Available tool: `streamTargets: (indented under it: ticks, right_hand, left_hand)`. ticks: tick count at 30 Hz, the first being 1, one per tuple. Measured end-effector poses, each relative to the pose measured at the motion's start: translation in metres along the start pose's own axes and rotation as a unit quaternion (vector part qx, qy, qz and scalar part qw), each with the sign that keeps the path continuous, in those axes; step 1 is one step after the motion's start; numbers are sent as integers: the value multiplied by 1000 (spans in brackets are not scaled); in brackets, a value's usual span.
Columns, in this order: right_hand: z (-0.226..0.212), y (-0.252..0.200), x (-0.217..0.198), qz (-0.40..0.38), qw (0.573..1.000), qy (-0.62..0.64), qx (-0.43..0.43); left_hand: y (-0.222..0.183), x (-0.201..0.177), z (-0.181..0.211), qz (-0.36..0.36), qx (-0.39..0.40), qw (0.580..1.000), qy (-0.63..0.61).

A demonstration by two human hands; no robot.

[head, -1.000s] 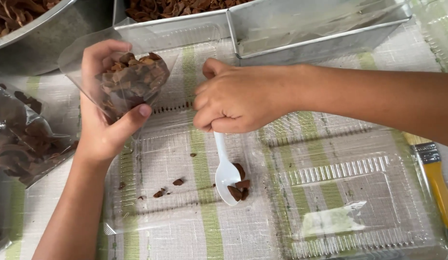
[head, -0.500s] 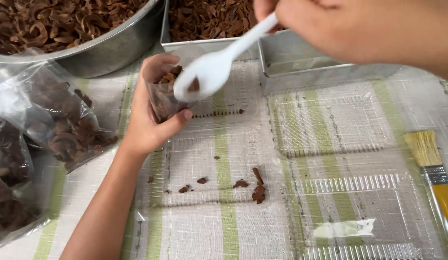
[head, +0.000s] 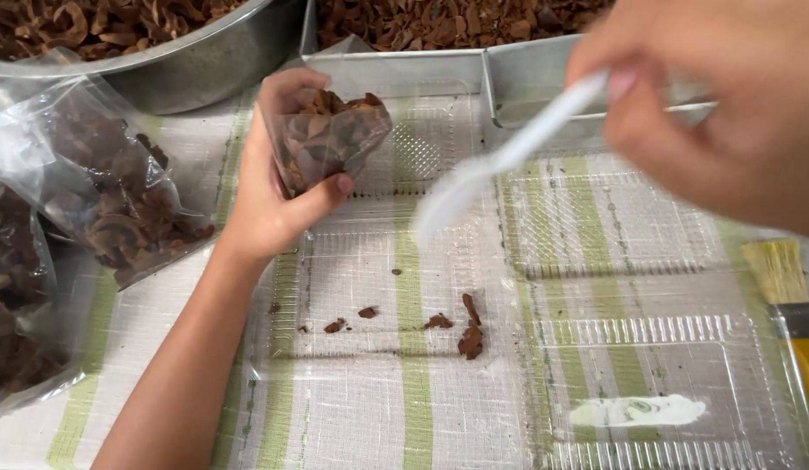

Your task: Packing dried plant material into plastic bags and clamshell containers using a spoon and a brush.

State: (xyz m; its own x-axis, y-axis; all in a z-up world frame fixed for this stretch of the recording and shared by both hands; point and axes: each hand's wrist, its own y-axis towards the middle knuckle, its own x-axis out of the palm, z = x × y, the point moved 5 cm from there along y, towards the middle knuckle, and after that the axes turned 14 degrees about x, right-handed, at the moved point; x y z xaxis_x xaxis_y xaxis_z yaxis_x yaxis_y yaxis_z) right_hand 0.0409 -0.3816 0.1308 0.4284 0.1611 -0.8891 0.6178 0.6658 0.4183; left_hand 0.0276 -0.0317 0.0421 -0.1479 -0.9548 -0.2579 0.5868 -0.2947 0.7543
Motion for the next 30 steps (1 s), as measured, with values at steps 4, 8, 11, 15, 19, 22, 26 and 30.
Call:
streamTargets:
  ticks: [4,8,11,15,19,22,26,30]
  right_hand:
    - [-67,38,34,59,993,-28,-96]
    - [-86,46,52,46,985,12,-164]
    - [-101,54,58,13,980,72,-187]
    - [-115,56,66,-39,969,137,-202]
    - [-122,56,80,-90,957,185,-206]
    - [-121,57,99,-158,948,203,-190]
    - [-120,58,123,-262,928,220,-150]
    - [-122,62,121,-272,929,209,-142]
  left_hand:
    - [-2,0,-2,-10,-7,999,40]
    - [-2,0,-3,-17,-10,999,36]
    - [-3,-1,-5,-19,-10,999,50]
    - [-5,-2,-8,-17,-9,999,44]
    - [-4,-1,-7,-21,-4,999,46]
    - [-4,-1,-6,-22,-1,998,50]
    - [-3,-1,-4,-29,-3,997,69]
    - [-3,-1,-5,-30,5,997,74]
